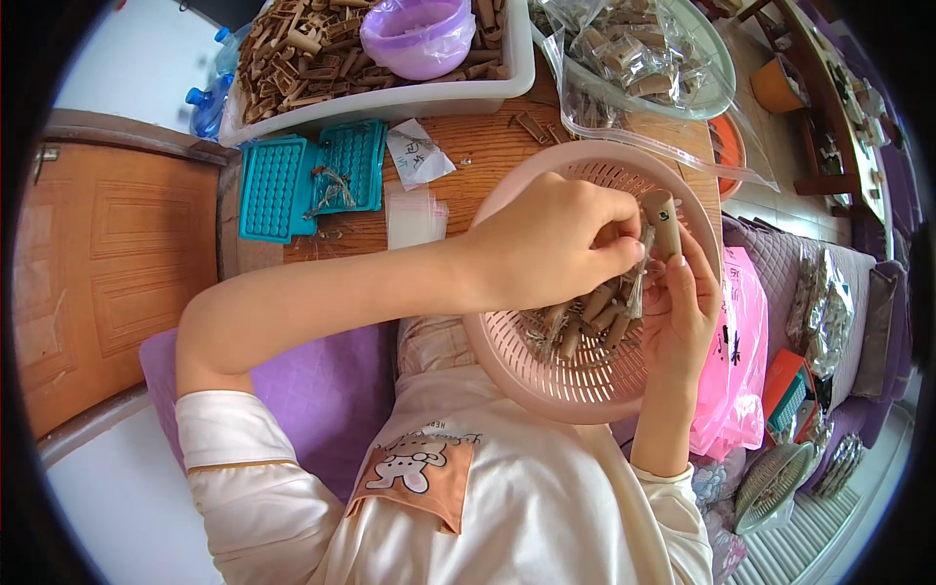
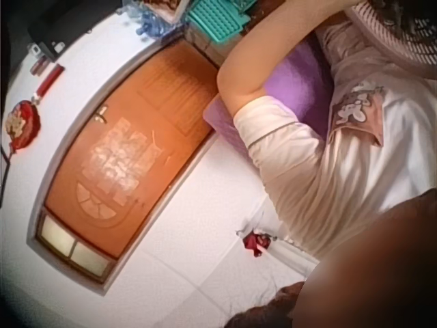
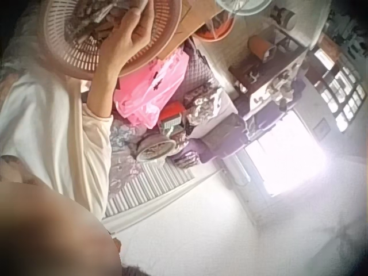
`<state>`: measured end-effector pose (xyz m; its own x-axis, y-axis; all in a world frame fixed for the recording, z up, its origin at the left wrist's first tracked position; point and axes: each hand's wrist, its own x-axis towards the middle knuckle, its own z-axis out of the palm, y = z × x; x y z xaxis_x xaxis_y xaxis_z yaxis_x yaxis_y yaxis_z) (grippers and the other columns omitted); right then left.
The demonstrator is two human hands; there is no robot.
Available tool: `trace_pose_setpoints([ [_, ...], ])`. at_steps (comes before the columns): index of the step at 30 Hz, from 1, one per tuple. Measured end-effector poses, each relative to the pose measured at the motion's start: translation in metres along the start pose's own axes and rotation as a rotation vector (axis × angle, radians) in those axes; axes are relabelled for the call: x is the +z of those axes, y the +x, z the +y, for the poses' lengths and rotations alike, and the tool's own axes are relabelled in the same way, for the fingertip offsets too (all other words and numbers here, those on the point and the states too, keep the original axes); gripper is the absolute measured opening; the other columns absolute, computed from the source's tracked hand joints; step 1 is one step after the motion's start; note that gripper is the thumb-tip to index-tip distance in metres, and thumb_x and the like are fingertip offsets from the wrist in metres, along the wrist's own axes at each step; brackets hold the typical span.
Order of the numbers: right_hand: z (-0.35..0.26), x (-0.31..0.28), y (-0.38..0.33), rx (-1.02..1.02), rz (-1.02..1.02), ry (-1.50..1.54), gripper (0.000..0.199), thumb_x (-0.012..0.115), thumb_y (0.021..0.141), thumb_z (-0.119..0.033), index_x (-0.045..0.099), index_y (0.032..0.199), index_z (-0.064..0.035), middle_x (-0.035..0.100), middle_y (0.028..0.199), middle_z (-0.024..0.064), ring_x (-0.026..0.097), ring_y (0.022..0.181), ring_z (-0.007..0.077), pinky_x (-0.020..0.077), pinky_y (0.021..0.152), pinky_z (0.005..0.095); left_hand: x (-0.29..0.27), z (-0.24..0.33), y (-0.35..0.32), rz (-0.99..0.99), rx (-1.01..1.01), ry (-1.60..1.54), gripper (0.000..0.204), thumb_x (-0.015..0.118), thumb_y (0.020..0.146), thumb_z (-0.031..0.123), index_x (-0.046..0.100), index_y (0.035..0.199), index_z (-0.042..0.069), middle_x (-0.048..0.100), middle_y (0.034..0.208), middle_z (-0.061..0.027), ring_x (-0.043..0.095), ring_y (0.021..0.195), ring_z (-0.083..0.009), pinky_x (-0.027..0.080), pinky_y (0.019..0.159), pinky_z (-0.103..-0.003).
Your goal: The person packages small cylindrical objects into small plastic bags by hand.
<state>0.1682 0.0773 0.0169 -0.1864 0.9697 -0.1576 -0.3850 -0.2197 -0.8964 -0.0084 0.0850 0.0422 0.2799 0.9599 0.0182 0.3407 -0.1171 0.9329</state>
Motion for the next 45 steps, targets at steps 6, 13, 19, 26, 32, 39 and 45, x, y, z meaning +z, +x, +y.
trace_pose_setpoints([
  [6,0.009,-0.002,0.006,-0.003,0.023,0.098,0.031,0.043,0.090,-0.007,0.044,0.118,0.0069,0.057,0.102,0.0116,0.060,0.077,0.0110,0.0524,0.061,0.0201,0.027,-0.013,0.012,0.201,0.030,-0.252,0.010,0.057,0.081,0.011,0.056,0.082,0.001,0.057,0.061,-0.0041,0.054,0.054,-0.0057,0.043,0.050,-0.022],
  [13,0.020,0.003,0.002,0.071,0.042,0.094,0.034,0.041,0.091,-0.009,0.040,0.121,0.0062,0.052,0.113,0.0140,0.057,0.095,0.0139,0.0541,0.070,0.0229,0.062,-0.034,0.004,0.570,0.203,-0.089,0.008,0.061,0.077,0.007,0.055,0.079,0.005,0.056,0.065,-0.0021,0.054,0.056,-0.0099,0.043,0.051,-0.024],
  [19,0.017,0.015,-0.002,0.098,0.004,0.099,0.035,0.048,0.088,-0.008,0.041,0.119,0.0070,0.053,0.113,0.0127,0.056,0.094,0.0143,0.0467,0.081,0.0244,0.056,-0.024,-0.018,0.773,0.349,0.319,0.016,0.067,0.069,0.010,0.058,0.083,0.008,0.055,0.071,-0.0025,0.052,0.061,-0.0195,0.044,0.055,-0.031],
  [26,0.011,0.007,-0.006,0.093,-0.021,-0.304,0.030,0.053,0.087,-0.012,0.049,0.112,0.0034,0.057,0.095,0.0044,0.052,0.074,0.0057,0.0439,0.069,0.0196,-0.015,-0.086,-0.089,0.835,-0.511,0.598,0.026,0.058,0.081,0.028,0.056,0.088,0.003,0.059,0.068,-0.0085,0.056,0.059,-0.0199,0.044,0.055,-0.031],
  [32,0.011,-0.001,-0.007,0.252,-0.168,-0.417,0.029,0.054,0.085,-0.005,0.050,0.112,0.0057,0.059,0.090,0.0052,0.052,0.068,0.0062,0.0454,0.064,0.0181,-0.019,-0.163,-0.113,0.715,-0.783,0.743,0.042,0.066,0.070,0.034,0.053,0.093,0.000,0.059,0.088,-0.0182,0.058,0.080,-0.0353,0.046,0.066,-0.042],
  [39,0.008,-0.006,-0.008,0.333,-0.212,-0.469,0.031,0.057,0.081,0.000,0.052,0.111,0.0066,0.060,0.090,0.0053,0.052,0.071,0.0059,0.0453,0.067,0.0181,-0.021,-0.172,-0.117,0.763,-0.761,0.495,0.019,0.066,0.071,0.020,0.059,0.077,0.004,0.063,0.068,-0.0124,0.061,0.066,-0.0316,0.046,0.059,-0.039],
  [45,0.009,-0.007,-0.007,0.344,-0.239,-0.517,0.031,0.056,0.081,0.002,0.052,0.112,0.0056,0.060,0.089,0.0047,0.052,0.073,0.0063,0.0453,0.068,0.0183,-0.021,-0.158,-0.118,0.766,-0.713,0.680,0.014,0.063,0.073,0.013,0.056,0.080,0.003,0.062,0.072,-0.0135,0.060,0.066,-0.0319,0.045,0.059,-0.040],
])
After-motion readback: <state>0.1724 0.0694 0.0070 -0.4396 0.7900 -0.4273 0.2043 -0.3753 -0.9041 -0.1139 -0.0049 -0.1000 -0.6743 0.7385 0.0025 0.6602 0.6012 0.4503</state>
